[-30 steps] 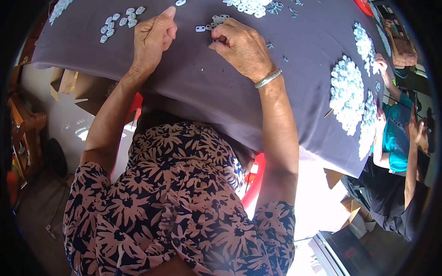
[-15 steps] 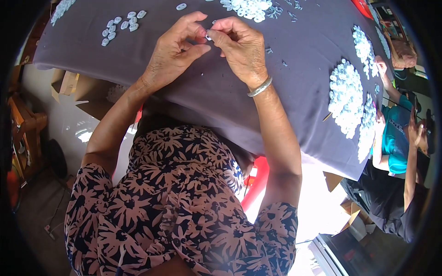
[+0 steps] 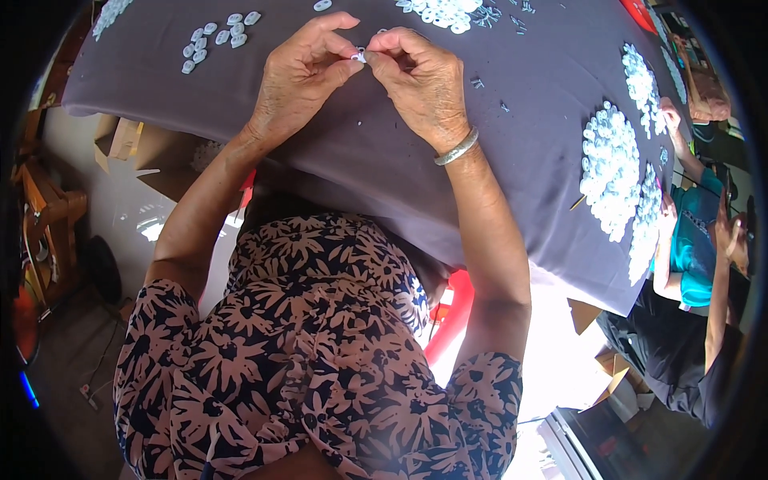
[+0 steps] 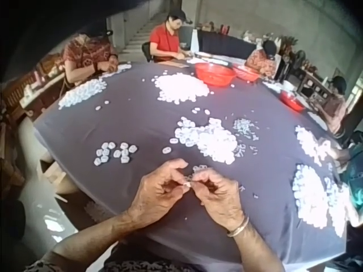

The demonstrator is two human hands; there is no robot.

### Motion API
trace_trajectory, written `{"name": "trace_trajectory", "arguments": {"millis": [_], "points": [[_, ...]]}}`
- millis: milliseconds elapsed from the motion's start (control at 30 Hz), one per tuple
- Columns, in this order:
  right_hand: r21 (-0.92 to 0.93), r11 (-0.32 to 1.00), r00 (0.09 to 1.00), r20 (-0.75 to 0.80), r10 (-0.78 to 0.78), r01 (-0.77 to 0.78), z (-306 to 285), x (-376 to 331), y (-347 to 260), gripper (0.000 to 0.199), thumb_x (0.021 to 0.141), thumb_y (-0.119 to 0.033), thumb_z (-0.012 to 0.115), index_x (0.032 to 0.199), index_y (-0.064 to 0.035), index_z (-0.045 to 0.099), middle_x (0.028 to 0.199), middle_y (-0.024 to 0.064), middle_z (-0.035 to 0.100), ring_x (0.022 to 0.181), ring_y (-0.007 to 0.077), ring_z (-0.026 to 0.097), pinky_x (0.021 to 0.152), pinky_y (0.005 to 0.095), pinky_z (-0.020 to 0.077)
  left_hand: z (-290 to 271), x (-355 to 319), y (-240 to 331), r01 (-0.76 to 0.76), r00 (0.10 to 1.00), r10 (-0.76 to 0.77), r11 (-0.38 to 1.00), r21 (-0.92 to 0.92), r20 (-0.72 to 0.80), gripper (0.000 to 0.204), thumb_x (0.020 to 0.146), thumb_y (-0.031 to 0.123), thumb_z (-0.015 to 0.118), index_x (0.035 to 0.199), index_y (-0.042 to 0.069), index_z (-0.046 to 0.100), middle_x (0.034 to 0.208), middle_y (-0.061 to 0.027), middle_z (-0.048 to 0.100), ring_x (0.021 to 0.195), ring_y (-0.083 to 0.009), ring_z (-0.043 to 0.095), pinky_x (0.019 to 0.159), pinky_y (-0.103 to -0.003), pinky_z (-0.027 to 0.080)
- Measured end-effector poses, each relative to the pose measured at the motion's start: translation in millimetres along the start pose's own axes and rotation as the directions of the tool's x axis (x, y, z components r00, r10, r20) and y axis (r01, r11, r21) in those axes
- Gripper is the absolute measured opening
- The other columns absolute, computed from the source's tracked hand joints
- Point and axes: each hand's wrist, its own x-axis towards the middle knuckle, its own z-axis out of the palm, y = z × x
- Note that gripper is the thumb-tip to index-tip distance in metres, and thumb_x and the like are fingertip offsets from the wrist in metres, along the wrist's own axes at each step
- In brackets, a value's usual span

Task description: The person assembles plastic components by joining small plastic pieces together by hand and places the assembled parts onto the table.

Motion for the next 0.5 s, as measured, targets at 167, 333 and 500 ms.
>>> {"name": "trace_trajectory", "arguments": {"millis": [167, 333, 500], "points": [[-0.074, 0.997, 0.998, 0.055, -0.002, 0.006, -1.3, -0.5, 3.1, 0.006, 0.089, -0.007, 0.061, 0.091, -0.0028, 0.065, 0.07, -0.0036, 0.057, 0.058, 0.0019, 0.049, 0.048, 0.0171, 0.0409, 0.1, 0.0, -0.9, -0.045, 0.999, 0.045, 0.998, 0.037, 0.011, 0.038, 0.082, 0.0, 0.064, 0.118, 0.008, 0.055, 0.085, -0.0037, 0.064, 0.076, -0.0086, 0.062, 0.071, -0.023, 0.053], [-0.014, 0.999, 0.997, 0.067, -0.046, 0.047, -2.4, -1.5, 2.5, 0.009, 0.09, -0.007, 0.058, 0.095, -0.0036, 0.065, 0.071, -0.003, 0.058, 0.058, 0.0016, 0.047, 0.049, 0.0173, 0.0392, -1.9, -0.2, 7.0, 0.108, 0.992, -0.102, 0.991, -0.08, 0.071, 0.037, 0.086, -0.002, 0.062, 0.121, 0.006, 0.054, 0.089, 0.0006, 0.062, 0.082, -0.0062, 0.06, 0.071, -0.022, 0.052], [0.059, 0.998, 0.996, 0.091, -0.01, 0.004, -2.1, -2.3, 0.2, 0.01, 0.09, -0.008, 0.057, 0.095, -0.0037, 0.065, 0.072, -0.0027, 0.059, 0.058, 0.0014, 0.047, 0.05, 0.0174, 0.0396, -5.0, 0.6, 5.8, 0.113, 0.992, -0.107, 0.99, -0.082, 0.073, 0.035, 0.086, 0.001, 0.063, 0.12, 0.006, 0.055, 0.09, -0.0018, 0.065, 0.08, -0.0084, 0.062, 0.067, -0.023, 0.053]]}}
